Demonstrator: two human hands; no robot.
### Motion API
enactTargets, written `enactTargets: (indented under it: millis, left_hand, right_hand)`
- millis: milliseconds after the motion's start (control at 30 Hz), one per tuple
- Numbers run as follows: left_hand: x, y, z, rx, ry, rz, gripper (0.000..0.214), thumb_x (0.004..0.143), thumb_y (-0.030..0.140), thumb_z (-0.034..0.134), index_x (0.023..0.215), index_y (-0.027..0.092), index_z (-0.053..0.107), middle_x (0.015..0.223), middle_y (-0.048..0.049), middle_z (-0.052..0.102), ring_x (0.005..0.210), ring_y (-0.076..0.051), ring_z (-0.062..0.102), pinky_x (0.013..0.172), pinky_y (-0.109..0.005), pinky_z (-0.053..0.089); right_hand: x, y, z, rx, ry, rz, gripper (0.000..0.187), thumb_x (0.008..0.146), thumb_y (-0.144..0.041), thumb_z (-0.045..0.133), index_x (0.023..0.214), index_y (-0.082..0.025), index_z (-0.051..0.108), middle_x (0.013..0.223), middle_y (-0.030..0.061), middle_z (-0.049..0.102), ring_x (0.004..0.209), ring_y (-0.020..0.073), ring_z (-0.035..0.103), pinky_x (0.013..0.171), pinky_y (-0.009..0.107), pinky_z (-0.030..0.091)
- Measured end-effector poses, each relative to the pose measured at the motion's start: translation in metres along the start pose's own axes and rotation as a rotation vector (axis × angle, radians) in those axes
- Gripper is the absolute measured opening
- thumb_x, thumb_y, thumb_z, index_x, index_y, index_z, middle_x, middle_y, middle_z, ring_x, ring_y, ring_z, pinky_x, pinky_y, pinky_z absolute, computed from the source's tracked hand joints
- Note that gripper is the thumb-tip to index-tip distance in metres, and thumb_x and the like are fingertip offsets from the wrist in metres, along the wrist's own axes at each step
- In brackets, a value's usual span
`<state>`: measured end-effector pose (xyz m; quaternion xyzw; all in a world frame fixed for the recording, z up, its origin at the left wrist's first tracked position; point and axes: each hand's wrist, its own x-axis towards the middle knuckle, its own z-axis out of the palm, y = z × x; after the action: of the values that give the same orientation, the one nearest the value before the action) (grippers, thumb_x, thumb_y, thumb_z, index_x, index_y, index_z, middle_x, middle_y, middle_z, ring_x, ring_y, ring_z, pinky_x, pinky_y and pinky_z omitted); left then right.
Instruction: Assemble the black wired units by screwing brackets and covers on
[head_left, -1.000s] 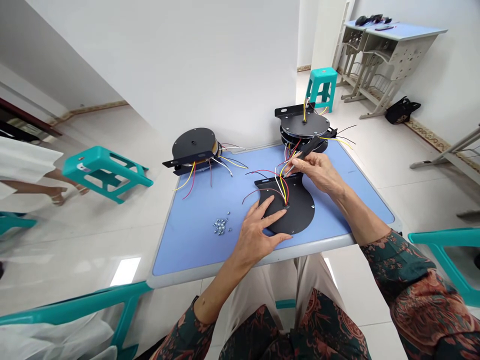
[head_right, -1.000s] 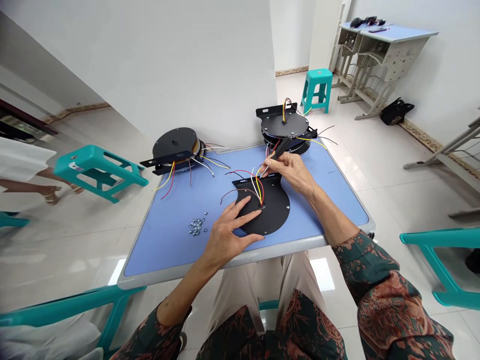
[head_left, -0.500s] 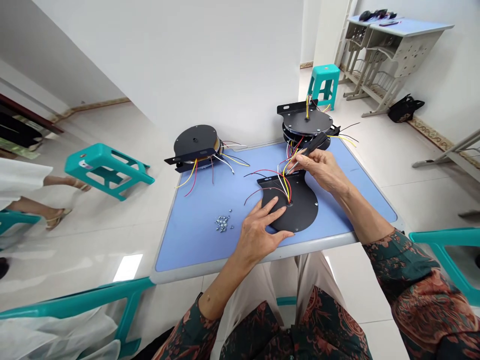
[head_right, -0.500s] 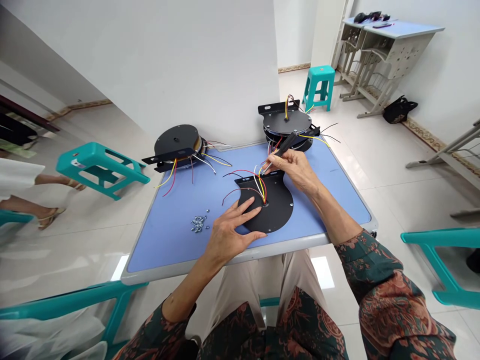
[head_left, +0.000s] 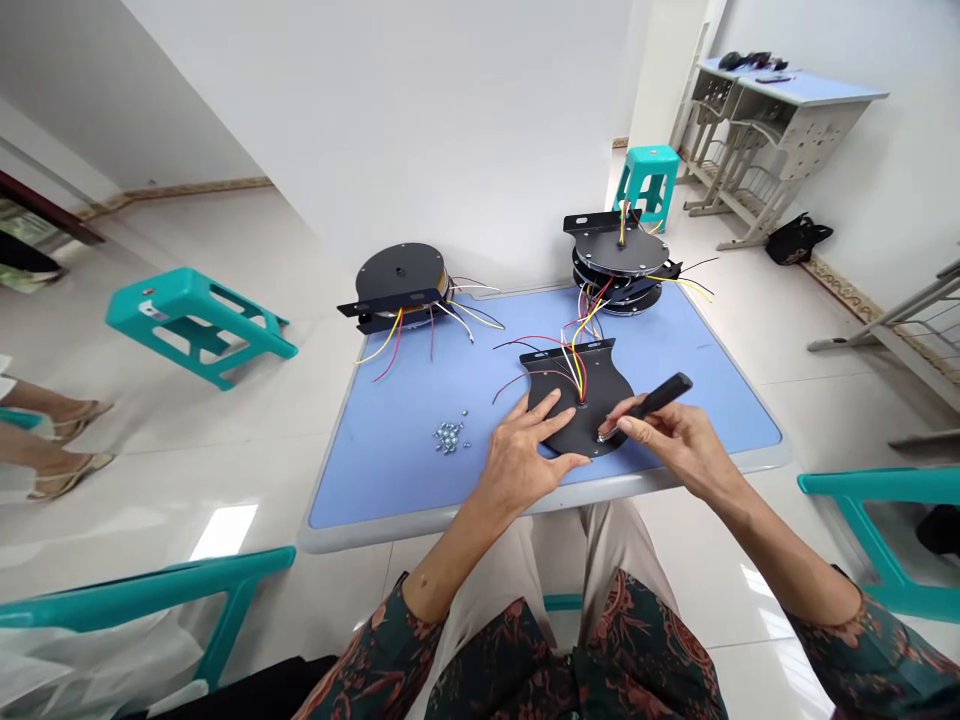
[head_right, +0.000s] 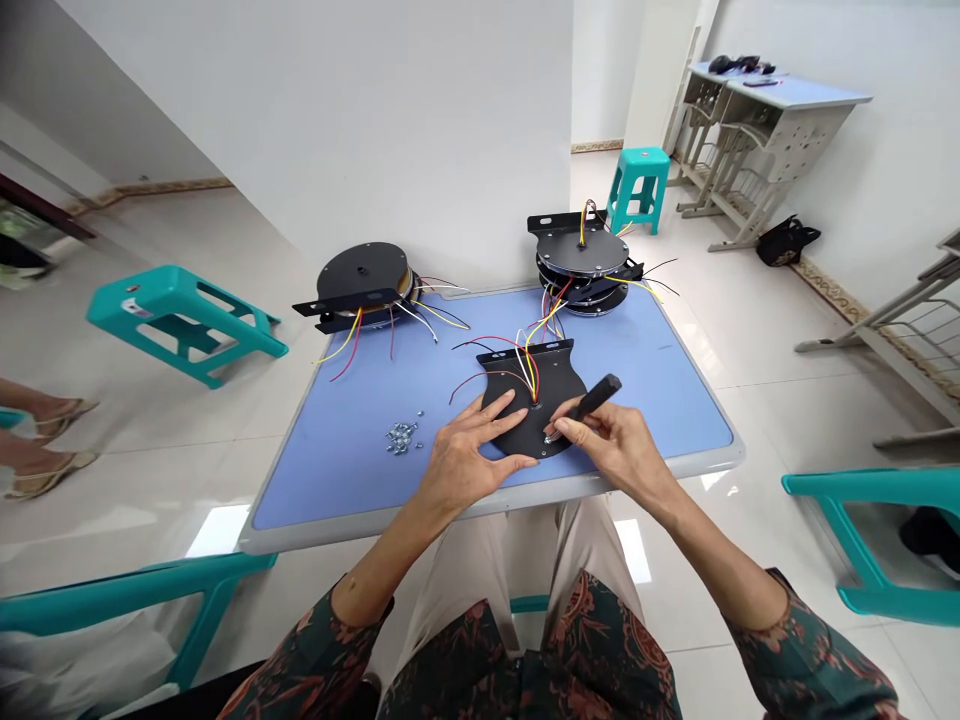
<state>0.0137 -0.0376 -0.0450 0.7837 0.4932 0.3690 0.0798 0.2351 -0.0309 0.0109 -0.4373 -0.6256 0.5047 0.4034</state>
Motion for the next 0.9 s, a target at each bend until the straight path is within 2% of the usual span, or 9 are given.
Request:
enactTargets:
  millis: [233,533,900]
  left_hand:
    - [0.001,0.000,0.001,-0.014,0.006,0.020,0.060,0.064,0.035,0.093,0.119,0.019,0.074,0.135,-0.0152,0.064,0.121,-0.034,0.066,0.113,-0.055,0.048]
    - [0.002,0.002,0.001,-0.037,0.016,0.033,0.059,0.065,0.036,0.092,0.118,0.020,0.074,0.134,-0.0155,0.066,0.121,-0.034,0.066,0.113,-0.057,0.047]
    - [0.002,0.000,0.003,-0.027,0.034,0.057,0.060,0.064,0.038,0.093,0.117,0.017,0.074,0.133,-0.0184,0.065,0.120,-0.035,0.067,0.110,-0.057,0.050]
  right_hand:
    - [-0.006,-0.004,0.004,-0.223,-0.003,-0.048,0.030,0.088,-0.052,0.065,0.087,-0.024,0.076,0.090,0.0044,0.077,0.084,0.0242,0.069,0.074,0.036,0.051]
    - [-0.012,-0.002,0.007,-0.295,0.007,-0.072,0.025,0.091,-0.048,0.064,0.092,-0.026,0.076,0.096,0.0034,0.077,0.090,0.0251,0.070,0.081,0.037,0.050]
    - [-0.017,-0.009,0.008,-0.414,-0.012,-0.108,0.020,0.094,-0.036,0.062,0.094,-0.021,0.076,0.095,0.0027,0.078,0.088,0.0199,0.071,0.079,0.029,0.052]
